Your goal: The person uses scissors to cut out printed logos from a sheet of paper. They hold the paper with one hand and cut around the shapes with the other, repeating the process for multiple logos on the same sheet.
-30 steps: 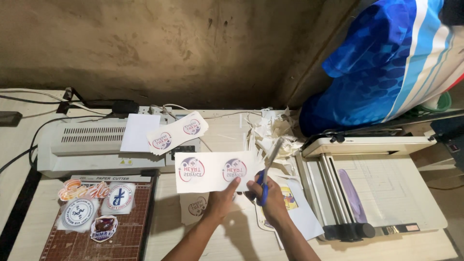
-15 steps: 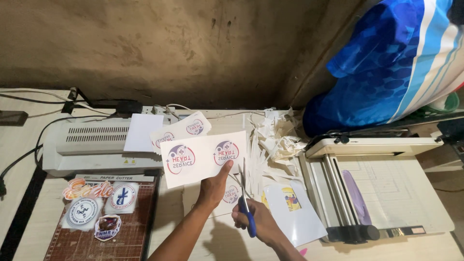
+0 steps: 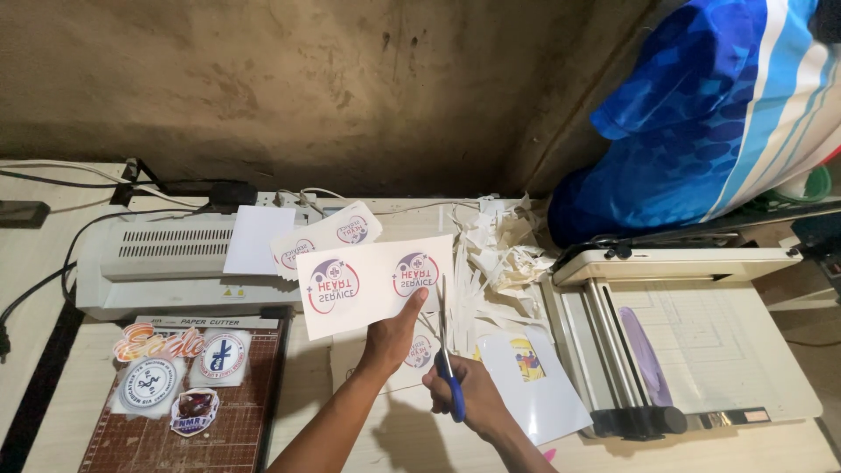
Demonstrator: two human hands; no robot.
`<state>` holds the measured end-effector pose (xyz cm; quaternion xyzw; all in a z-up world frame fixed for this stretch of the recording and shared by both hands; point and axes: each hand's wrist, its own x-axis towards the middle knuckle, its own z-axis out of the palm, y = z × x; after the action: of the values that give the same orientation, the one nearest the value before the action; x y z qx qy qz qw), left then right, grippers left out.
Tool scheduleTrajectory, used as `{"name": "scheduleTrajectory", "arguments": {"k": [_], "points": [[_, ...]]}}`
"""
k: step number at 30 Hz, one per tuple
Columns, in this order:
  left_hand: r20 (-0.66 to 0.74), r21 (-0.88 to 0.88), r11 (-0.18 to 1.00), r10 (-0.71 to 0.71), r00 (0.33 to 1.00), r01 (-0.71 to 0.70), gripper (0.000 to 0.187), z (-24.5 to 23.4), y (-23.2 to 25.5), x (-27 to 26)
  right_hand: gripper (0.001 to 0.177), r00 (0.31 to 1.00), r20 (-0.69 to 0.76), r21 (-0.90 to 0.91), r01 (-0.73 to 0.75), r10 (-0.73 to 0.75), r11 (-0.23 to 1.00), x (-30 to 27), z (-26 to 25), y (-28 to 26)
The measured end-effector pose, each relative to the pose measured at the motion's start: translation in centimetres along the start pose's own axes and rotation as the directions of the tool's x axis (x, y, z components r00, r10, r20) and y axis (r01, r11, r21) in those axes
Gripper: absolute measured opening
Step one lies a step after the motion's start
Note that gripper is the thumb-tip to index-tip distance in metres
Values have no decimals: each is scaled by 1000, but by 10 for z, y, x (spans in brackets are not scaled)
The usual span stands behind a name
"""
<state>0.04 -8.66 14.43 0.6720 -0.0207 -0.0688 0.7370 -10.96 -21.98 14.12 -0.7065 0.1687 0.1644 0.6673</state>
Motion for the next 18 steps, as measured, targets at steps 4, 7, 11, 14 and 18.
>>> {"name": "scheduleTrajectory", "arguments": {"k": [4, 7, 11, 14, 18], "points": [[18, -45, 997, 57, 998, -56, 45, 1, -2, 1, 22, 998, -50, 36, -43, 44, 998, 3, 0, 8], [23, -47, 997, 59, 998, -58, 45, 2, -1, 1, 22, 996, -72, 66, -54, 58, 996, 5, 0, 11], [25, -71, 997, 39, 999, -37, 44, 5, 0, 1, 23, 993, -87, 138, -67, 80, 988, 2, 2, 8], [44, -123, 992, 1, 999, 5, 43, 6, -2, 0, 24, 995, -88, 97, -45, 53, 994, 3, 0, 9], [115, -77, 997, 39, 993, -31, 44, 8, -6, -6, 26, 995, -97, 96, 2, 8, 995, 4, -7, 3]]}}
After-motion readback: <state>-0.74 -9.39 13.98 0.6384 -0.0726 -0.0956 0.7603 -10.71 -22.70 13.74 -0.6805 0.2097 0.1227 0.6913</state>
